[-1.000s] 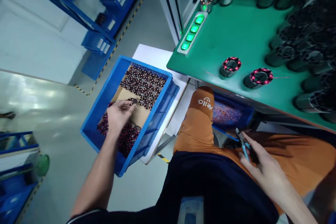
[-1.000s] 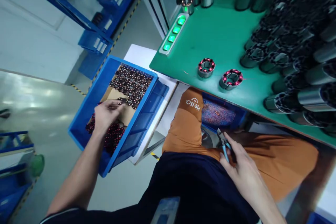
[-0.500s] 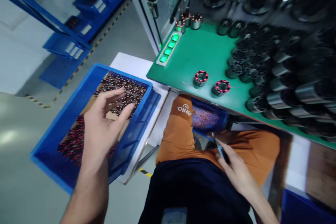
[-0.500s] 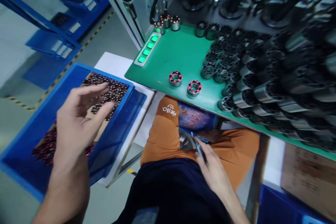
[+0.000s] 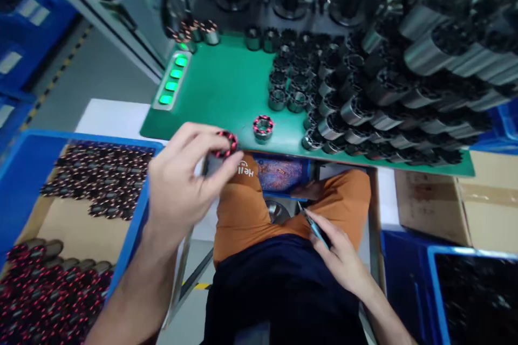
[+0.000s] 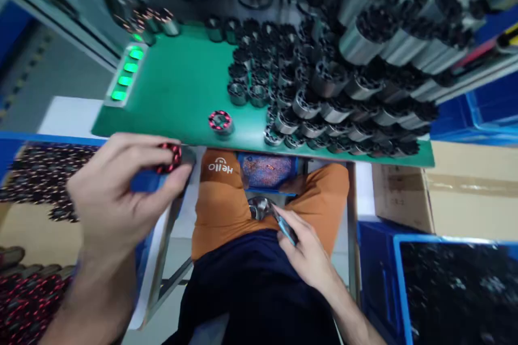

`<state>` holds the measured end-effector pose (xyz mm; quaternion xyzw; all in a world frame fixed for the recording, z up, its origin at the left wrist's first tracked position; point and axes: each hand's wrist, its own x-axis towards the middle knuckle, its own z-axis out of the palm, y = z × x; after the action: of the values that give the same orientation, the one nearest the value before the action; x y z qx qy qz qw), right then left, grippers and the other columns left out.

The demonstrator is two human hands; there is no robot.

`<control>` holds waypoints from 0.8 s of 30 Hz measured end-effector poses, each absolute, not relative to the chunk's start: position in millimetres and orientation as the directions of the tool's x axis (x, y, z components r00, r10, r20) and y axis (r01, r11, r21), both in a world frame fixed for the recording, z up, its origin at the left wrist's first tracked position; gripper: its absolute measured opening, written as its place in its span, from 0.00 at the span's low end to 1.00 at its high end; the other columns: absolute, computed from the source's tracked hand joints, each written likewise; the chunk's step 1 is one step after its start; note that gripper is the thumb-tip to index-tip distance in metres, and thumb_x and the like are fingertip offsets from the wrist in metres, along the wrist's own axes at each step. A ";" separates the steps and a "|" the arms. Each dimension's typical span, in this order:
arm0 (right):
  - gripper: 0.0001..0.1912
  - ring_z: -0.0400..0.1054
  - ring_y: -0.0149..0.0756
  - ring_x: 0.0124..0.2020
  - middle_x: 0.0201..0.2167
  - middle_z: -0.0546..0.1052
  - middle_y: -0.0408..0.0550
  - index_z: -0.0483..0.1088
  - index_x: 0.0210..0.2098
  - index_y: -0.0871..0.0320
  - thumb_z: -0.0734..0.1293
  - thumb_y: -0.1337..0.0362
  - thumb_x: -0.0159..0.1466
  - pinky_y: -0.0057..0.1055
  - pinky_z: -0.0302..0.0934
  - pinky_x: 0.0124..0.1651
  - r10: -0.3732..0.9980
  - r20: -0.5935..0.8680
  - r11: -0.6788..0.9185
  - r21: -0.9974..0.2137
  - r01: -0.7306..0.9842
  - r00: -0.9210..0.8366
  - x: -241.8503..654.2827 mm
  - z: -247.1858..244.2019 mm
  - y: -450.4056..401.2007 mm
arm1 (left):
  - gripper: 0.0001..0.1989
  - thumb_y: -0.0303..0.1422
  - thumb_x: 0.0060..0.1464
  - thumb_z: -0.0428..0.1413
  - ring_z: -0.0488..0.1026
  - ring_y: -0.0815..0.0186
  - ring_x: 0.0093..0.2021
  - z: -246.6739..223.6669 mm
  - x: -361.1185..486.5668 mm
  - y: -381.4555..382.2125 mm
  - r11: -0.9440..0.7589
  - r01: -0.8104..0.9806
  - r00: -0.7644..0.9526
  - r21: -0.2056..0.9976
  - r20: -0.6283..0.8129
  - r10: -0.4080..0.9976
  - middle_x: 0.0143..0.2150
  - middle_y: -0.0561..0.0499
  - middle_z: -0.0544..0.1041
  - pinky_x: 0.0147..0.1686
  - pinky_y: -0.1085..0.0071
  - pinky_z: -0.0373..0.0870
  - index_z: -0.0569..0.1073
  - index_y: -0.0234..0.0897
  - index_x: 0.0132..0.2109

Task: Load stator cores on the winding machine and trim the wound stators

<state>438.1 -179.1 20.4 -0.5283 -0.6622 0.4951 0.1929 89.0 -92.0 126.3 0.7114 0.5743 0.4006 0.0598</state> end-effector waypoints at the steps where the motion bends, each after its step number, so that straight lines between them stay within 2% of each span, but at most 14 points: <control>1: 0.29 0.88 0.52 0.61 0.62 0.90 0.58 0.81 0.81 0.50 0.68 0.56 0.85 0.50 0.84 0.69 0.903 -0.213 -0.013 -0.882 0.472 -0.374 433.0 30.6 -179.1 | 0.06 0.32 0.72 0.73 0.88 0.57 0.54 127.0 96.3 -105.6 -0.368 0.755 0.046 0.543 0.517 0.855 0.57 0.51 0.89 0.57 0.61 0.86 0.84 0.46 0.48; 3: 0.31 0.85 0.44 0.47 0.48 0.87 0.51 0.79 0.83 0.46 0.69 0.64 0.83 0.39 0.84 0.55 0.916 -0.112 0.055 -0.916 0.396 -0.386 421.7 52.1 -176.1 | 0.09 0.29 0.69 0.75 0.87 0.61 0.52 123.3 112.7 -125.9 -0.422 0.710 0.101 0.564 0.511 0.853 0.57 0.51 0.89 0.54 0.66 0.85 0.85 0.45 0.49; 5: 0.37 0.79 0.39 0.42 0.44 0.80 0.46 0.76 0.85 0.43 0.68 0.70 0.81 0.33 0.79 0.49 0.919 -0.036 0.102 -0.940 0.326 -0.393 412.1 69.9 -171.5 | 0.10 0.29 0.67 0.77 0.87 0.64 0.50 116.0 129.3 -136.2 -0.436 0.654 0.127 0.619 0.478 0.869 0.56 0.50 0.89 0.50 0.70 0.84 0.85 0.44 0.50; 8: 0.44 0.77 0.38 0.48 0.49 0.79 0.45 0.71 0.88 0.39 0.67 0.74 0.78 0.34 0.78 0.55 0.920 0.005 0.118 -0.957 0.264 -0.393 405.4 83.7 -167.5 | 0.11 0.31 0.67 0.79 0.87 0.65 0.48 107.1 147.9 -139.4 -0.449 0.590 0.136 0.671 0.466 0.874 0.55 0.49 0.89 0.47 0.72 0.83 0.85 0.43 0.49; 11: 0.45 0.78 0.40 0.55 0.56 0.81 0.46 0.69 0.89 0.35 0.67 0.74 0.78 0.37 0.78 0.62 0.916 0.004 0.104 -0.968 0.227 -0.402 407.0 85.8 -167.5 | 0.12 0.35 0.67 0.80 0.87 0.65 0.47 106.6 155.2 -139.6 -0.455 0.587 0.132 0.670 0.476 0.870 0.54 0.50 0.90 0.44 0.71 0.82 0.85 0.43 0.47; 14: 0.45 0.79 0.42 0.59 0.62 0.83 0.46 0.69 0.88 0.33 0.68 0.74 0.78 0.40 0.77 0.64 0.913 -0.002 0.090 -0.975 0.205 -0.407 410.6 84.7 -167.9 | 0.13 0.35 0.68 0.81 0.87 0.66 0.47 110.3 156.1 -141.3 -0.459 0.593 0.145 0.661 0.473 0.869 0.54 0.51 0.90 0.45 0.71 0.82 0.84 0.43 0.46; 20: 0.46 0.75 0.40 0.46 0.47 0.80 0.44 0.74 0.85 0.36 0.67 0.76 0.73 0.35 0.75 0.50 0.924 0.027 0.127 -0.962 0.240 -0.381 413.7 85.4 -168.8 | 0.13 0.37 0.69 0.80 0.88 0.66 0.46 112.3 158.2 -140.1 -0.494 0.581 0.181 0.646 0.489 0.853 0.51 0.52 0.90 0.45 0.69 0.83 0.83 0.43 0.45; 24: 0.46 0.74 0.38 0.42 0.43 0.79 0.43 0.76 0.84 0.39 0.67 0.76 0.72 0.34 0.73 0.47 0.925 0.055 0.157 -0.957 0.245 -0.375 415.5 86.2 -168.8 | 0.13 0.37 0.73 0.78 0.89 0.68 0.44 112.5 160.5 -140.3 -0.499 0.592 0.190 0.632 0.492 0.849 0.51 0.54 0.90 0.41 0.68 0.82 0.82 0.45 0.45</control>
<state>415.5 -168.8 86.2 -0.4341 -0.6741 0.4829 0.3520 160.5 -140.3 112.5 0.7562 0.4766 0.4216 0.1525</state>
